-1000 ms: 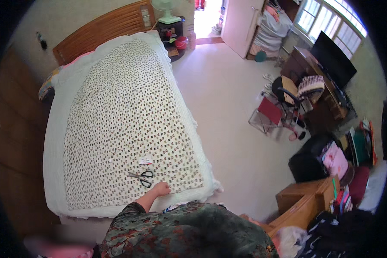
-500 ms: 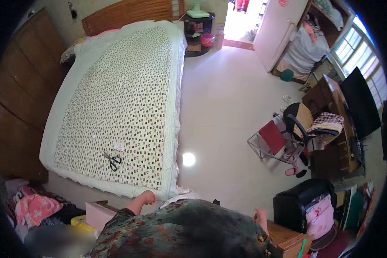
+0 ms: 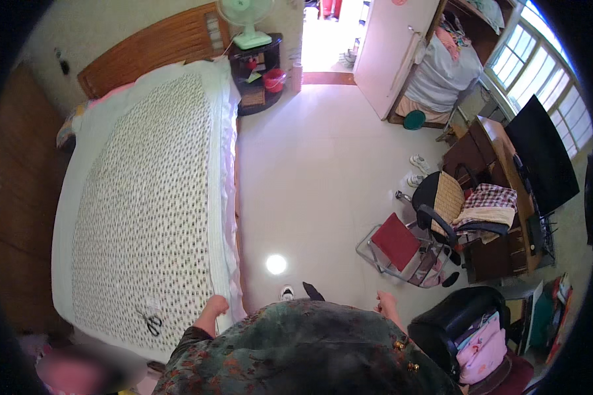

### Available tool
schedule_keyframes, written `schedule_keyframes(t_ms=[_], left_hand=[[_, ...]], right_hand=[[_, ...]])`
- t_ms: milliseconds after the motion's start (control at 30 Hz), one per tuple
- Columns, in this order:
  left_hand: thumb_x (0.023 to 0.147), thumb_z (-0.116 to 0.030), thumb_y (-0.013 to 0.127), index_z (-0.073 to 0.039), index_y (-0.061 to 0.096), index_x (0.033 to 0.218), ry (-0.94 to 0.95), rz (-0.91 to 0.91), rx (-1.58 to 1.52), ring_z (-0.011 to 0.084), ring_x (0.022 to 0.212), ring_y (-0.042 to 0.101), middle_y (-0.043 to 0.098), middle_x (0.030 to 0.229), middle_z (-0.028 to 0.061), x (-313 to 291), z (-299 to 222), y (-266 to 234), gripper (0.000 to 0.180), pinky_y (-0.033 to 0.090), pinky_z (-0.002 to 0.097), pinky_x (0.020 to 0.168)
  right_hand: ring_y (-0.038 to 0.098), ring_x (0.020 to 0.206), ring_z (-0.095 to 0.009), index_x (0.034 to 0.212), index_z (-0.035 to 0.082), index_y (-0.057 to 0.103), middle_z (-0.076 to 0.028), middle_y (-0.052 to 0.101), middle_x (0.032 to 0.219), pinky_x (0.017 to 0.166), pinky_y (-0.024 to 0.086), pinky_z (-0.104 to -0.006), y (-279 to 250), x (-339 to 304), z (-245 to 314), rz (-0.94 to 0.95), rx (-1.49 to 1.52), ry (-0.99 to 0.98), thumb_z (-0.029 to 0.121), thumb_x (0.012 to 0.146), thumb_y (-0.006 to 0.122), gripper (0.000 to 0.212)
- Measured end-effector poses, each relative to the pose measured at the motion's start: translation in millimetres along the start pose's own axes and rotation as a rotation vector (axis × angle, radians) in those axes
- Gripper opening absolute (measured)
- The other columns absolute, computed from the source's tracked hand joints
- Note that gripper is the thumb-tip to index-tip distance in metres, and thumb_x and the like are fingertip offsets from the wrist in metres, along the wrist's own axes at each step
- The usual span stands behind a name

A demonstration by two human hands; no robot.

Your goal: The person threads a needle with white thread, then sews a patterned fabric cover on a bed. They walk to a table to retrieve a needle and thread, return to the bed, and continue stitching the cover.

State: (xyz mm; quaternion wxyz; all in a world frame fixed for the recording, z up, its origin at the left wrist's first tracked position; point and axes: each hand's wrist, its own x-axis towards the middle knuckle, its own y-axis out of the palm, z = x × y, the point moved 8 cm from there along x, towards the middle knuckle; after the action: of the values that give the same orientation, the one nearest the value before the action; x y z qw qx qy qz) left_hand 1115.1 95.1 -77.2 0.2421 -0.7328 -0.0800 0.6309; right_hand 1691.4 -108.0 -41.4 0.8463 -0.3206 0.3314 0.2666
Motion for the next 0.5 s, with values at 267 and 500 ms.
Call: schedule_keyframes(t_ms=[267, 500], left_hand=[[0.071, -0.022, 0.049, -0.005, 0.061, 0.074, 0.262, -0.646, -0.518, 0.0308, 0.072, 0.058, 0.06, 0.076, 0.017, 106.3, -175.4, -339.0, 0.022, 0.045, 0.0388, 0.065], [0.073, -0.029, 0.048, -0.004, 0.062, 0.077, 0.128, -0.158, -0.376, 0.0319, 0.072, 0.058, 0.059, 0.075, 0.0197, 180.6, -204.7, -352.4, 0.028, 0.045, 0.0406, 0.066]], right_hand=[[0.038, 0.04, -0.018, 0.064, 0.004, 0.05, -0.006, 0.039, 0.05, 0.037, 0.037, -0.0359, -3.6, 148.4, 53.5, 0.058, 0.069, 0.082, 0.013, 0.069, 0.06, 0.015], [0.043, 0.046, -0.018, 0.067, 0.005, 0.051, -0.005, 0.043, 0.058, 0.04, 0.043, -0.0358, 45.7, 229.5, 299.3, 0.134, 0.007, -0.023, 0.015, 0.069, 0.063, 0.015]])
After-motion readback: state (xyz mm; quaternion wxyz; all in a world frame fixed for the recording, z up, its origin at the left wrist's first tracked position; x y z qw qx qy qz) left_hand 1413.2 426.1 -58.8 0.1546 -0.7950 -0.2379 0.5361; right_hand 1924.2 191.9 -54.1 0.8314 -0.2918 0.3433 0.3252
